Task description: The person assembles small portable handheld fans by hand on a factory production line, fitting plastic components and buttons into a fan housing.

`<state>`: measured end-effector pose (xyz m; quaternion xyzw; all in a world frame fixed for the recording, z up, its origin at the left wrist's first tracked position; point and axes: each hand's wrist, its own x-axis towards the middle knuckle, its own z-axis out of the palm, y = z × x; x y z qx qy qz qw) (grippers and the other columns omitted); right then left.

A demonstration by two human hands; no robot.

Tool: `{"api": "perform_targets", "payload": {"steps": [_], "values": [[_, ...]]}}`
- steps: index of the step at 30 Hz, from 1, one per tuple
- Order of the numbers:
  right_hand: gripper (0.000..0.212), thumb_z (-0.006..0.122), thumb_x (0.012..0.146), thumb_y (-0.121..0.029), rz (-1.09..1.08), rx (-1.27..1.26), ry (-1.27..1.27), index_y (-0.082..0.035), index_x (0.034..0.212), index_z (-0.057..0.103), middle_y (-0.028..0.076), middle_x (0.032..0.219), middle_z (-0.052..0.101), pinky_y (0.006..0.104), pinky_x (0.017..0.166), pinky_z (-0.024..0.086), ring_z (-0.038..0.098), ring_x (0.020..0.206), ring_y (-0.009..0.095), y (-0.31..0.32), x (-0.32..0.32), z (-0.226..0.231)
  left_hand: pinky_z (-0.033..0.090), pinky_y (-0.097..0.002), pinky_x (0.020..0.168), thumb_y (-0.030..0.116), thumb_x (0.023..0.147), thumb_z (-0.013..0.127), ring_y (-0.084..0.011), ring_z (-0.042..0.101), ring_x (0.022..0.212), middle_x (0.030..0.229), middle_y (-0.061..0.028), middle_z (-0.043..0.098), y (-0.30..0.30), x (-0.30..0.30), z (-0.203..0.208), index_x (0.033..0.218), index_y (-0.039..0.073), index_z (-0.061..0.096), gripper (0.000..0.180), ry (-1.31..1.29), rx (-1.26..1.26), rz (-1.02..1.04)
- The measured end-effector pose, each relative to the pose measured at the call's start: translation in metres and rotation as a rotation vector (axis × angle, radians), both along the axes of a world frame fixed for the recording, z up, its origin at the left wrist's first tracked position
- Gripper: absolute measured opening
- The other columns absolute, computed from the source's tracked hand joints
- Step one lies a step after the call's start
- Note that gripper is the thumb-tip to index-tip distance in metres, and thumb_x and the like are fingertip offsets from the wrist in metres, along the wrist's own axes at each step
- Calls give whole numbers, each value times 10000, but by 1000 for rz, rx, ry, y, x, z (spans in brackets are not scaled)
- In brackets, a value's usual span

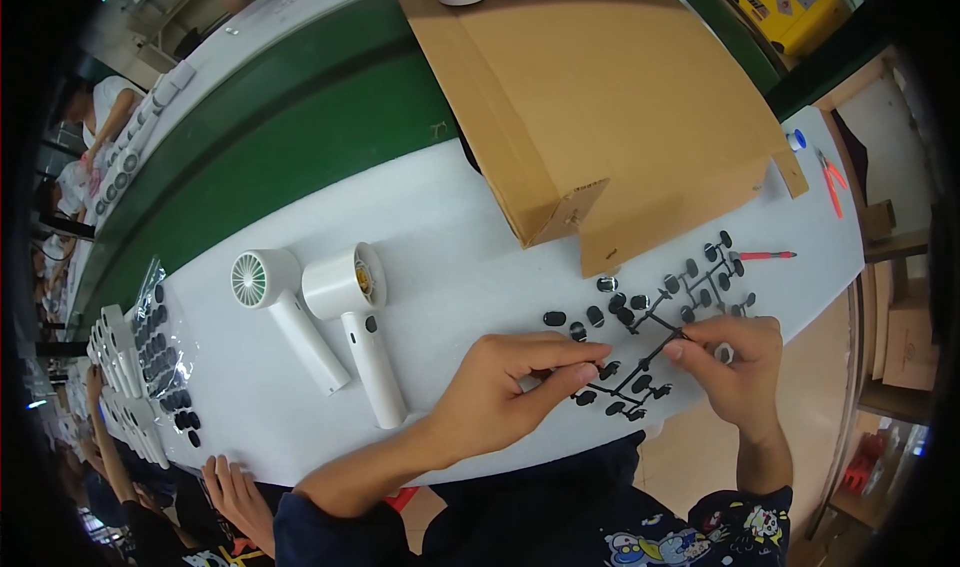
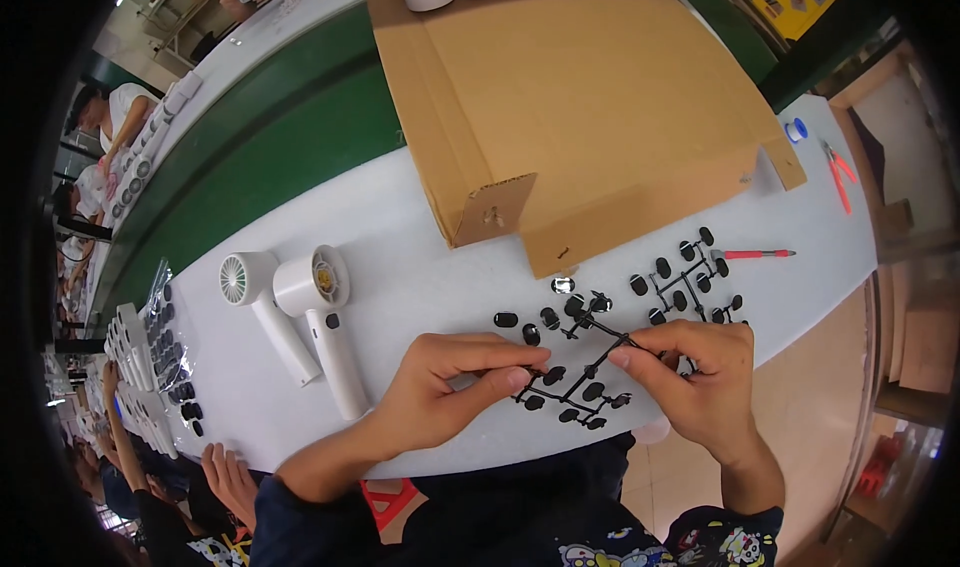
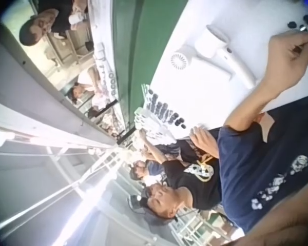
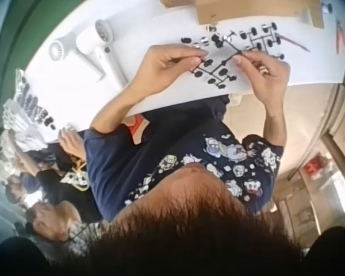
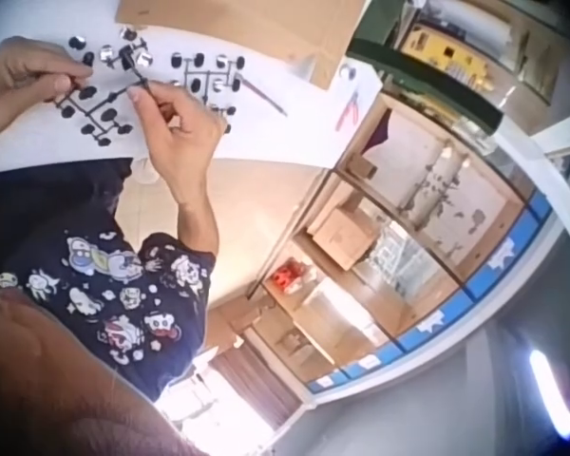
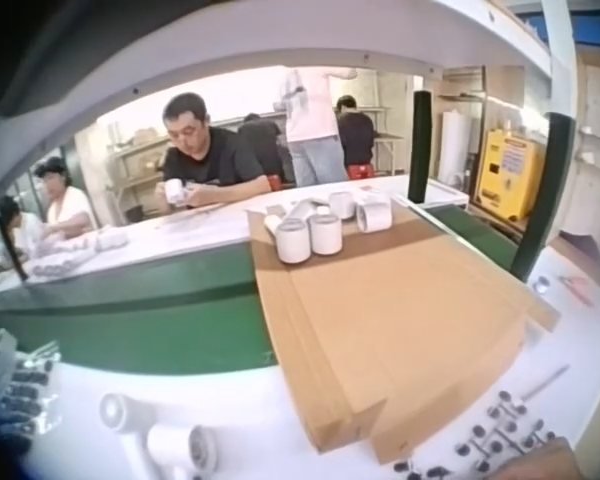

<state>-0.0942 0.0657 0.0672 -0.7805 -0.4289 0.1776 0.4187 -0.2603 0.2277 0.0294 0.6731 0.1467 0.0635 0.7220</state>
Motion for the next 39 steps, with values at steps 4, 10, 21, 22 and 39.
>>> {"api": "perform_targets", "payload": {"steps": [4,10,21,22,39], "values": [[96,744,694,-24,21,37,32,21,723,664,75,623,649,187,450,407,536,471,76,-1,0,-2,453,-220,599,30,831,635,-79,578,710,761,-65,614,-1,-1,-4,1044,10,650,214,-22,-178,-7],[91,743,694,-19,44,39,25,19,727,667,77,629,652,188,449,411,541,469,76,0,-3,-2,467,-215,591,21,789,675,-95,599,674,784,-63,620,-1,1,-1,948,1,675,161,6,-21,67],[86,738,684,-18,-93,42,129,8,723,666,53,618,643,189,488,405,532,500,68,-11,0,-11,440,-284,611,60,765,678,-196,542,702,794,-71,592,6,8,-1,973,44,657,210,-216,952,296],[86,738,684,-18,-96,42,130,8,723,666,53,618,643,189,488,405,532,500,68,-12,2,-12,440,-284,611,60,765,678,-196,542,702,794,-71,592,5,6,5,973,44,657,210,-216,952,292],[141,754,665,6,-97,132,-106,26,720,626,69,598,623,197,467,419,555,481,94,-18,-3,-11,437,-276,556,43,842,594,-198,548,623,850,-93,559,-5,-7,12,1067,5,610,229,48,340,-8]]}}
